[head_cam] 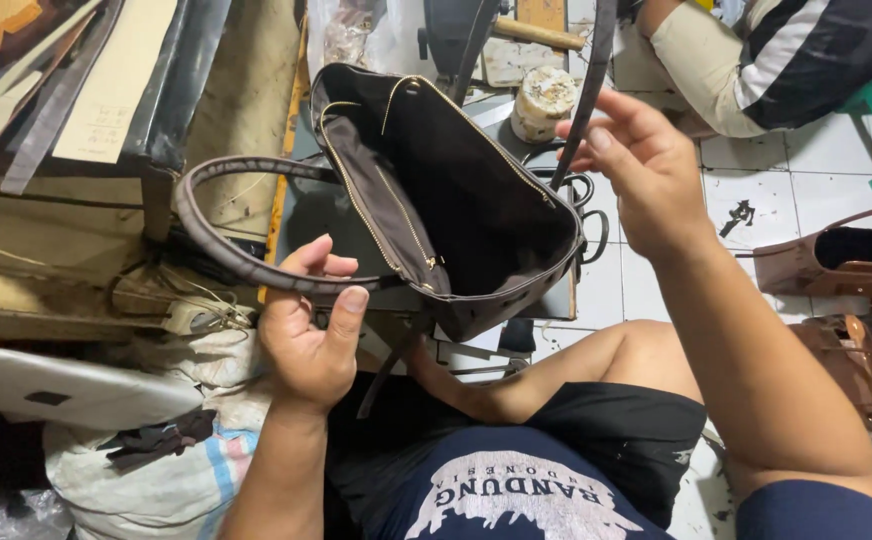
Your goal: Inspecting a leather tote bag by checking the interior lining, zipper, and handles
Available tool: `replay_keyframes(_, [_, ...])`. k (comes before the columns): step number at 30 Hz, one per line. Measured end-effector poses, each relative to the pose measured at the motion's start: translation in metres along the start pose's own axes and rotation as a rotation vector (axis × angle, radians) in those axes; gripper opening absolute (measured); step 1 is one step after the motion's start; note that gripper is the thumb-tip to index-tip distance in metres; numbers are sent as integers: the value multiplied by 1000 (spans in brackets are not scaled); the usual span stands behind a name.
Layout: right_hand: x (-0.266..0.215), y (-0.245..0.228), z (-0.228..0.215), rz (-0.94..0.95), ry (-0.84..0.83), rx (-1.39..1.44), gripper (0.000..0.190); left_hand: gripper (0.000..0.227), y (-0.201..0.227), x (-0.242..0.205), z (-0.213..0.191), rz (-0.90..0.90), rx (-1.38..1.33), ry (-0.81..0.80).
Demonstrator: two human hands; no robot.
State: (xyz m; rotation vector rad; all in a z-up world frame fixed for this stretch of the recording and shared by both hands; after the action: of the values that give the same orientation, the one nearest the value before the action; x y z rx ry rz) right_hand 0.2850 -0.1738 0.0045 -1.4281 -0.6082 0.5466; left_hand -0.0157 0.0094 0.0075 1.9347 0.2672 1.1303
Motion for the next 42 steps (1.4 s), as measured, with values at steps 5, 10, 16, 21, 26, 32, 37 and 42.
replay_keyframes(5, [-33, -10, -15, -410, 34, -250, 28, 46, -8, 1, 1, 182, -30, 105])
replay_keyframes(10, [-73, -29, 10, -750, -17, -656, 32, 43, -32, -16, -9, 216, 69, 119])
replay_keyframes(16, [-80, -18, 11, -806, -151, -884, 32, 37, -24, -29, -19, -1, 393, -53])
replay_keyframes(21, [-80, -15, 18, -791, -128, -820, 29, 15, 16, -20, 13, 171, 198, -501])
replay_keyframes(26, [-76, -11, 26, -706, -99, -648, 37, 19, 65, -10, 57, 633, 191, -325])
replay_keyframes(32, [-48, 2, 18, -428, 97, -338, 43, 45, 68, 5, 110, 639, 568, -317])
replay_keyframes(37, [-9, -5, 13, -117, 138, -82, 57, 21, 62, 7, 111, 714, 526, -314])
replay_keyframes(42, [10, -25, 38, -95, -127, 134, 62, 17, 64, 7, 97, 783, 383, -364])
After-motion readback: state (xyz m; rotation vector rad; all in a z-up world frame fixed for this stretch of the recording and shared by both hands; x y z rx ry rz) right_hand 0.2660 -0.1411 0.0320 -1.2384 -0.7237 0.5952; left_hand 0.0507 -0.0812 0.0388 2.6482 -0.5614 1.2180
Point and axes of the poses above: each hand's wrist, its own x-axis towards the middle knuckle, its own z-axis out of the palm, y = z × x, the point moved 4 cm from there along x, towards the middle knuckle, and after that the axes turned 12 degrees about z, right-handed, at the moved point
